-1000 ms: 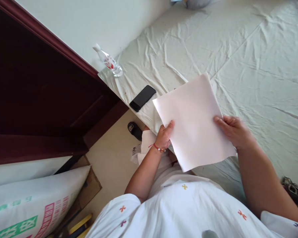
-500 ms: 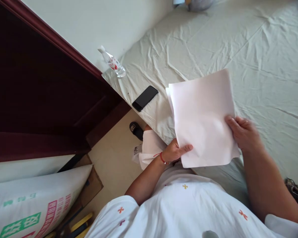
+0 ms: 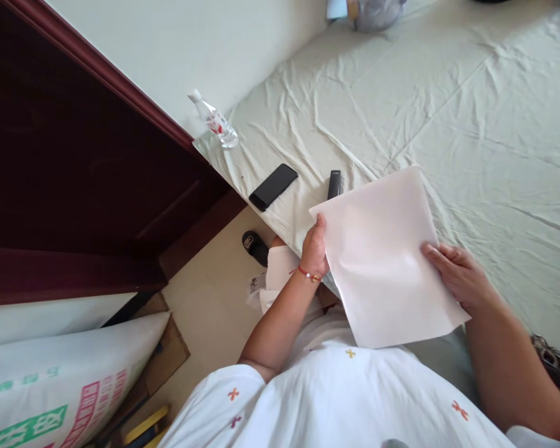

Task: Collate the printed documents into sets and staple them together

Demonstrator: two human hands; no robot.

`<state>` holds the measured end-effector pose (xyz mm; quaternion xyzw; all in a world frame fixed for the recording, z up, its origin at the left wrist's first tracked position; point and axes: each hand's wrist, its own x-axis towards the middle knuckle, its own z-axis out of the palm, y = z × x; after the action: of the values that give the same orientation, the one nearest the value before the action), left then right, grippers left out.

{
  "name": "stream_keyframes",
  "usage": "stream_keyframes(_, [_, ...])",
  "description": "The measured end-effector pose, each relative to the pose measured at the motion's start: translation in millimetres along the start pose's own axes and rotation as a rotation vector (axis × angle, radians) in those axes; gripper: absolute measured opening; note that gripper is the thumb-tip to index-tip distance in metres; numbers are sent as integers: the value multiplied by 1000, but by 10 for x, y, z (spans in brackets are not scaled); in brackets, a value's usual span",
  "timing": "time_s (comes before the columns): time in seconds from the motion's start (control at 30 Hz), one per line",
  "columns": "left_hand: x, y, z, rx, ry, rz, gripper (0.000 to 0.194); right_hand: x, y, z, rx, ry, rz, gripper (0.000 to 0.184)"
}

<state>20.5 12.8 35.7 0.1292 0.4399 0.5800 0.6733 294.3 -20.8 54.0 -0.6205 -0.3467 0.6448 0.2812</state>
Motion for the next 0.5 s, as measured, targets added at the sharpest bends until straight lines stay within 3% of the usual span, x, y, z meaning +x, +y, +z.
stream_keyframes(0.13, [76,-24,-95,77,50,7,46,-18,-13,-6,76,23,125,27])
stream_keyframes(0.23, [182,76,-163,258,167,77,25,-20,25,-63,72,45,162,24])
stream_keyframes(0.33, [298,195,-195,442,201,90,12,-21,80,-118,81,27,201,21])
stream_keyframes(0.5, [523,234,-258,615,254,121,29,-17,66,-107,67,-2,230,18])
